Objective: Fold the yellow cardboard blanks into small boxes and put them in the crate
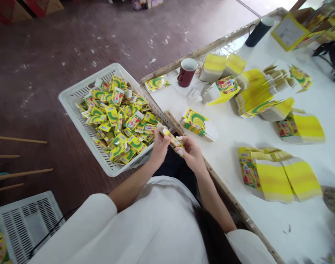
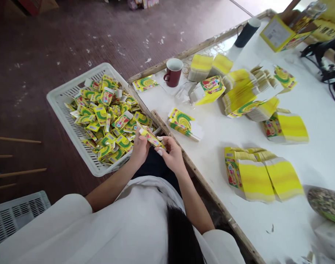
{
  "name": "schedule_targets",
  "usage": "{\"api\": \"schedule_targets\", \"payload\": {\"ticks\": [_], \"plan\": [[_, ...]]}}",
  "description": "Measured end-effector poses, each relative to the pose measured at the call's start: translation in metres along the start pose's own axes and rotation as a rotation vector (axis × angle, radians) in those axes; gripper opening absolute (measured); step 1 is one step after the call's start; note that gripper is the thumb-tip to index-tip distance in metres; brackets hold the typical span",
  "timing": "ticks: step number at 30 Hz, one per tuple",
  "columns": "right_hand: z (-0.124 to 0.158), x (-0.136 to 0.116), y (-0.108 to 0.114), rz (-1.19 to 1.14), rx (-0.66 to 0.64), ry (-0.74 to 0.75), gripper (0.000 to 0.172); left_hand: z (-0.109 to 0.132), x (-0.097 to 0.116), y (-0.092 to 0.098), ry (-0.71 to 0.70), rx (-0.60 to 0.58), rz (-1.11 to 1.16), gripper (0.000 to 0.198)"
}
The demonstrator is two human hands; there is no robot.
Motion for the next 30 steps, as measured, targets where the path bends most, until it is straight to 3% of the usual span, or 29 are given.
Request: {"api": "schedule_targets", "payload": {"ticks": [4, 6, 9, 11, 13, 14, 16, 17, 19, 21, 23, 26, 30], "plan": [[-0.001, -0.003, 0.029, 0.073, 0.075, 0.003, 0.027, 0.003, 0.002, -0.006, 0.003, -0.124, -0.122, 0.047], [-0.001, -0.012, 0.042, 0.129, 0.126, 0.076, 0.018, 0.002, 0.003, -0.005, 0.034, -0.173, -0.19, 0.042], [0.005, -0.038, 0.057, 0.358, 0.231, 0.276, 0.002, -0.004, 0.029, -0.003, -0.066, -0.271, -0.261, 0.058], [0.011, -0.058, 0.053, 0.591, 0.23, 0.42, 0.011, -0.003, 0.056, -0.006, -0.212, -0.35, -0.375, 0.089], [0.018, -0.071, 0.034, 0.77, 0.119, 0.542, 0.021, 0.003, 0.067, -0.019, -0.275, -0.463, -0.609, 0.115], [0.021, -0.074, 0.024, 0.813, 0.053, 0.587, 0.025, 0.007, 0.062, -0.026, -0.251, -0.531, -0.751, 0.117], [0.026, -0.076, 0.012, 0.811, 0.004, 0.62, 0.023, 0.016, 0.044, -0.035, -0.134, -0.631, -0.994, 0.101], [0.026, -0.076, 0.015, 0.77, 0.052, 0.606, 0.022, 0.02, 0.035, -0.036, -0.089, -0.642, -1.078, 0.088], [0.025, -0.073, 0.031, 0.6, 0.23, 0.526, 0.046, 0.025, 0.026, -0.038, -0.091, -0.596, -1.179, 0.073], [0.021, -0.056, 0.045, 0.344, 0.336, 0.376, 0.069, 0.03, 0.023, -0.04, -0.185, -0.529, -1.218, 0.075], [0.012, -0.03, 0.04, 0.092, 0.287, 0.176, 0.07, 0.038, 0.019, -0.046, -0.289, -0.541, -1.222, 0.08], [0.006, -0.002, 0.016, -0.145, 0.131, -0.065, 0.064, 0.051, 0.013, -0.056, -0.421, -0.627, -1.208, 0.072], [0.004, -0.006, 0.007, -0.157, 0.033, -0.019, 0.062, 0.048, 0.008, -0.053, -0.427, -0.632, -1.227, 0.059]]}}
Point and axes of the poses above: each hand's wrist, its own z-axis away from the middle knuckle, its own y-axis out of the back of the hand, x = y × z, the point moved 10 cm from there along -z, towards the middle knuckle, and after that the axes turned 1 degree about y, right-handed, at the moved point
